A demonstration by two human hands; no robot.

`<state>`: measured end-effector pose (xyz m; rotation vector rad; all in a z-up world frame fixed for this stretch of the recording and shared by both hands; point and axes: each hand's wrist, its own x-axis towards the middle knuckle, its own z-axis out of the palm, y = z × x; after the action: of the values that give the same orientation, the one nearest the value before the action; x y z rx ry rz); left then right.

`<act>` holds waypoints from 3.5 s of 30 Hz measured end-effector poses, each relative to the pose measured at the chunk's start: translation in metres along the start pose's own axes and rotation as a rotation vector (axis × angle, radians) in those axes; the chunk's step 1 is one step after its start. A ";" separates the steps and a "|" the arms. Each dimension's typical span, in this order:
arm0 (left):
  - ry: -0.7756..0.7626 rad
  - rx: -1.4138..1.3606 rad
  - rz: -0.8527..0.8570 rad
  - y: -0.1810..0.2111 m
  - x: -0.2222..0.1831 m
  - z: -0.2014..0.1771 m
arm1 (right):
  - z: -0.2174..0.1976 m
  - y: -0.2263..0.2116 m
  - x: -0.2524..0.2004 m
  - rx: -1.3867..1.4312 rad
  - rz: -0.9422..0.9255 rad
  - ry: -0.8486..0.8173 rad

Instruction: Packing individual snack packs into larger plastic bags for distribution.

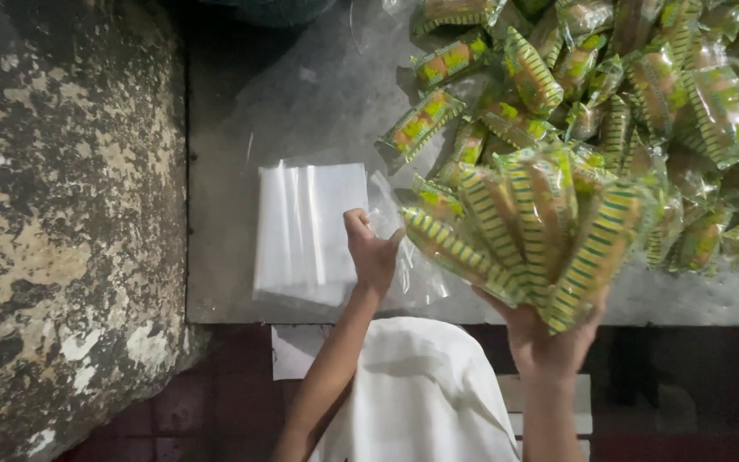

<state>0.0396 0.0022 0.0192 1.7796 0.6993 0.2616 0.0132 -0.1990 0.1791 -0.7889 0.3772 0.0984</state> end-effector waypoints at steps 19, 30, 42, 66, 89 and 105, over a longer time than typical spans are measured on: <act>-0.620 -0.425 -0.006 -0.011 0.015 -0.029 | 0.020 0.021 0.018 0.018 0.327 0.488; -0.443 -0.009 0.684 0.026 -0.058 0.002 | -0.048 0.116 0.108 0.365 0.165 0.465; 0.098 0.019 0.159 -0.027 -0.011 -0.008 | 0.048 0.081 0.042 0.162 0.301 0.374; -0.052 0.457 -0.126 0.025 0.014 -0.056 | -0.145 0.261 0.111 -0.025 -0.106 0.211; -0.636 0.221 -0.145 -0.050 0.063 -0.112 | -0.275 0.263 0.143 -0.402 -0.784 -0.248; -0.415 0.486 0.028 -0.013 0.045 -0.094 | -0.216 0.212 0.112 -0.851 0.067 -0.366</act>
<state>0.0238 0.1052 0.0302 2.2130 0.4585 -0.2818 0.0062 -0.2092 -0.1433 -1.5663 -0.0086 0.4807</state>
